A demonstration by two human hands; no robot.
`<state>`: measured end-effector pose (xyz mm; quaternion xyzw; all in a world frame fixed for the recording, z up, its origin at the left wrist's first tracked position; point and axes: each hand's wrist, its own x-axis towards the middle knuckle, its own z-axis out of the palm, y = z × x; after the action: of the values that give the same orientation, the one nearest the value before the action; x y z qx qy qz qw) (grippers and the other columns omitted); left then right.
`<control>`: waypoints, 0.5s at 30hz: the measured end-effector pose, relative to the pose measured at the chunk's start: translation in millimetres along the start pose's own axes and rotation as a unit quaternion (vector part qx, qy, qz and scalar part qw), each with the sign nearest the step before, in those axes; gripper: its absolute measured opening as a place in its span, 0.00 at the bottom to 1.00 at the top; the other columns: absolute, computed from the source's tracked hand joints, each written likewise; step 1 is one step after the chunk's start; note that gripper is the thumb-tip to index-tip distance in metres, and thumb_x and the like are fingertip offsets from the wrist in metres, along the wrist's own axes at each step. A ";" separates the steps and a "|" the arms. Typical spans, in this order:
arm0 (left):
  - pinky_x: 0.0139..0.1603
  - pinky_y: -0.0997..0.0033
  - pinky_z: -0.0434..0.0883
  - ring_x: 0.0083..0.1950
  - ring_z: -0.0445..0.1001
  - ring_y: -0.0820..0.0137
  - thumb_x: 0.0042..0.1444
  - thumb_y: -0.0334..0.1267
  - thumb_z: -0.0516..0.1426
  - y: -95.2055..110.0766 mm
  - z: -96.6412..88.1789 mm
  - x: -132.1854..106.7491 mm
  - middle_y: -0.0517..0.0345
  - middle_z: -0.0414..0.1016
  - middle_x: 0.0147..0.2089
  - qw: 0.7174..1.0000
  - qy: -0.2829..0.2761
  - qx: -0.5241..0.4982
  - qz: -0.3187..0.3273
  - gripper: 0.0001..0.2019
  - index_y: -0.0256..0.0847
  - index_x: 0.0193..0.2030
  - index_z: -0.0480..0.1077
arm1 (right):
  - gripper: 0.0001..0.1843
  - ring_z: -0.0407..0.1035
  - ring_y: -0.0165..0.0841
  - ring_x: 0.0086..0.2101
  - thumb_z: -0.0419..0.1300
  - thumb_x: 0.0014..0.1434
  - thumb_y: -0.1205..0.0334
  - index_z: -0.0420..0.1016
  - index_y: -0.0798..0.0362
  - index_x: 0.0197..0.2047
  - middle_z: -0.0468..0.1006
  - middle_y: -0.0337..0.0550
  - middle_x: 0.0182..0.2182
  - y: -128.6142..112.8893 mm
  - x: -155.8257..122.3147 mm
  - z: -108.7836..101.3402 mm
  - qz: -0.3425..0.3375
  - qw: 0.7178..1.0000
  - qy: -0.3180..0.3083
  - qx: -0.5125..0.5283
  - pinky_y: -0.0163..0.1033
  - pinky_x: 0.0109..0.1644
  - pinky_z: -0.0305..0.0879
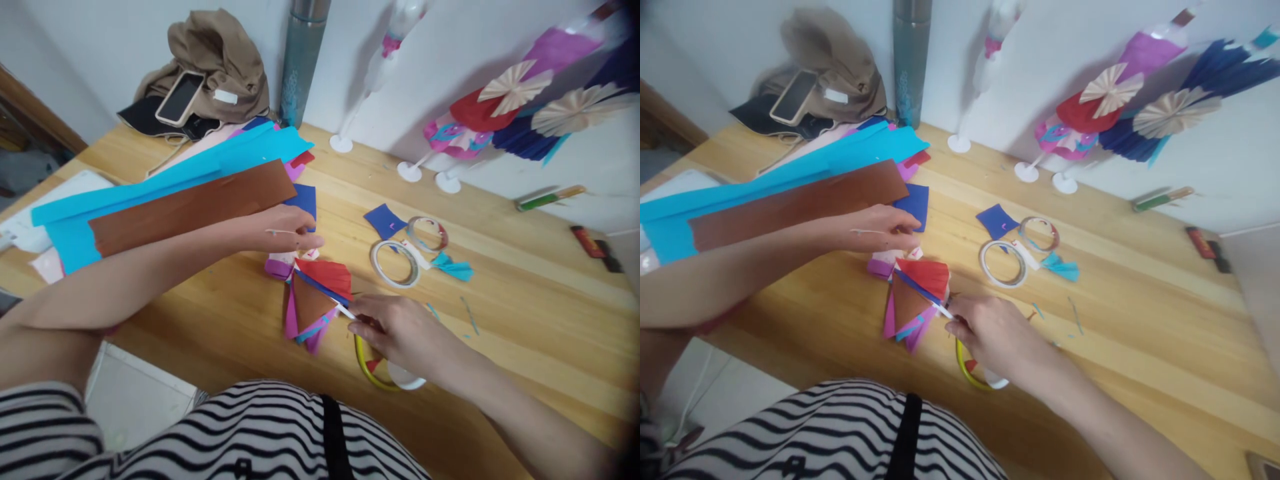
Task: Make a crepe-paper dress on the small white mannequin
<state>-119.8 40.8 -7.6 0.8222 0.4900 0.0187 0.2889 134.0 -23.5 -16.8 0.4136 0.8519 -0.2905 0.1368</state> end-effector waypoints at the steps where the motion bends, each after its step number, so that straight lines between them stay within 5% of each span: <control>1: 0.36 0.72 0.65 0.43 0.77 0.62 0.60 0.45 0.56 3.1 -0.4 8.0 0.47 0.80 0.44 1.000 -0.030 -0.007 0.005 0.17 0.33 0.44 0.76 | 0.09 0.72 0.36 0.29 0.54 0.64 0.66 0.74 0.52 0.34 0.80 0.45 0.30 -0.3 -0.4 -0.3 0.000 1.000 -0.001 -0.001 0.36 0.32 0.56; 6: 0.26 0.75 0.58 0.26 0.69 0.73 0.50 0.31 0.56 11.2 7.0 31.2 0.58 0.72 0.22 0.989 -0.105 -0.105 0.004 0.08 0.36 0.22 0.71 | 0.10 0.73 0.36 0.30 0.54 0.64 0.66 0.75 0.52 0.34 0.80 0.46 0.31 -0.9 -0.4 -1.5 0.004 1.000 -0.003 0.000 0.36 0.32 0.56; 15: 0.23 0.74 0.56 0.21 0.63 0.75 0.48 0.30 0.55 25.3 8.6 37.0 0.62 0.64 0.17 0.985 -0.108 -0.136 0.024 0.09 0.37 0.19 0.65 | 0.11 0.73 0.37 0.30 0.51 0.66 0.64 0.75 0.53 0.38 0.80 0.47 0.31 2.0 -1.1 1.6 0.001 1.000 -0.012 0.004 0.37 0.33 0.56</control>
<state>-77.8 58.2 -11.6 0.7840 0.4291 0.0034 0.4487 136.3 -24.1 -18.3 0.4113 0.8488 -0.2986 0.1457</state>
